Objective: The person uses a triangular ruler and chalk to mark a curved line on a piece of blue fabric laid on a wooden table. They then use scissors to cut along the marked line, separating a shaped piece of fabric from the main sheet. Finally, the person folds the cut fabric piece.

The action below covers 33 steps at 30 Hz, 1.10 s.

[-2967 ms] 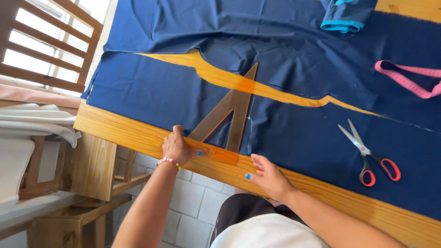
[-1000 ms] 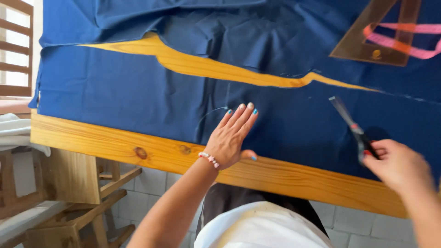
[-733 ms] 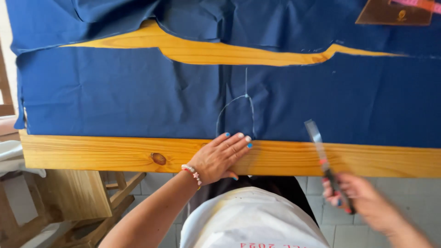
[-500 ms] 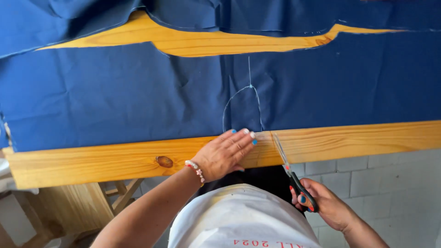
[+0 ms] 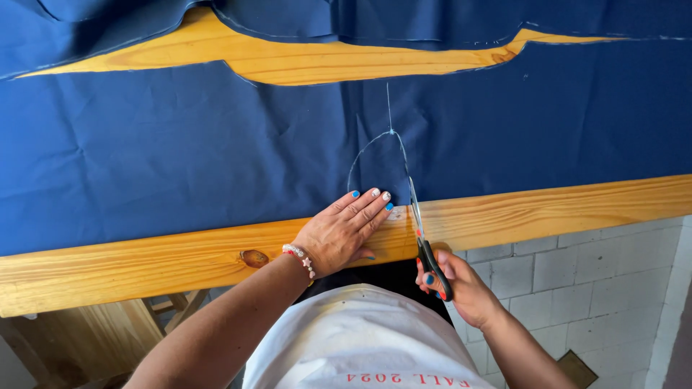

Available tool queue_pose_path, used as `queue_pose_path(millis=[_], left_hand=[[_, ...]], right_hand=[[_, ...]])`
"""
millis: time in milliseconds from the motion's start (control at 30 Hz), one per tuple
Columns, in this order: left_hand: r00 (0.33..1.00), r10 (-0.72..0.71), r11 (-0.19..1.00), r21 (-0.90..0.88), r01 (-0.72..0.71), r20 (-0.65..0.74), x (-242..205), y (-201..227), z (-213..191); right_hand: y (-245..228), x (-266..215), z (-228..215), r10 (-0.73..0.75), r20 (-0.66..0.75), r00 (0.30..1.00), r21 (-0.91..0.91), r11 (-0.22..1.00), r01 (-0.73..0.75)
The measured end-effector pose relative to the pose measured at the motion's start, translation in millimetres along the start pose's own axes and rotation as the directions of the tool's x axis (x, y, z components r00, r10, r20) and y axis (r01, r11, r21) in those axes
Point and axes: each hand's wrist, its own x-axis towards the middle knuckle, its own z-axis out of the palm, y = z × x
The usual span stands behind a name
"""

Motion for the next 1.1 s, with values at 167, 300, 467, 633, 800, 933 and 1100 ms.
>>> queue_pose_path(millis=[167, 300, 467, 633, 800, 933, 1100], left_hand=[[1.0, 0.007, 1.0, -0.014, -0.007, -0.003, -0.5, -0.1, -0.3], [0.999, -0.028, 0.998, -0.056, 0.025, -0.047, -3.0, 4.1, 1.8], [0.999, -0.036, 0.998, -0.049, 0.034, -0.04, -2.7, 5.0, 3.8], [0.999, -0.039, 0.998, -0.05, 0.037, -0.039, -3.5, 5.3, 3.2], [0.998, -0.044, 0.998, -0.043, 0.042, -0.035, -3.7, 5.6, 2.1], [0.998, -0.063, 0.997, -0.049, 0.064, 0.021, 5.9, 9.8, -15.5], [0.999, -0.012, 0.999, -0.039, 0.013, 0.029, 33.0, 7.8, -29.4]], right_hand=[[-21.7, 8.2, 12.6, -0.043, -0.035, 0.998, -0.075, 0.996, 0.04], [-27.3, 21.6, 11.6, -0.17, -0.079, 0.982, -0.129, 0.979, 0.159], [-37.4, 24.8, 17.3, -0.124, -0.074, 0.99, -0.152, 0.982, 0.112], [-46.6, 38.1, 12.8, -0.121, -0.088, 0.989, -0.192, 0.976, 0.102], [-54.8, 58.1, -10.9, -0.097, -0.089, 0.991, -0.246, 0.967, 0.072], [-73.8, 62.3, -8.5, -0.079, -0.087, 0.993, -0.256, 0.965, 0.055], [-78.6, 76.6, -31.9, -0.088, -0.046, 0.995, -0.333, 0.94, 0.068]])
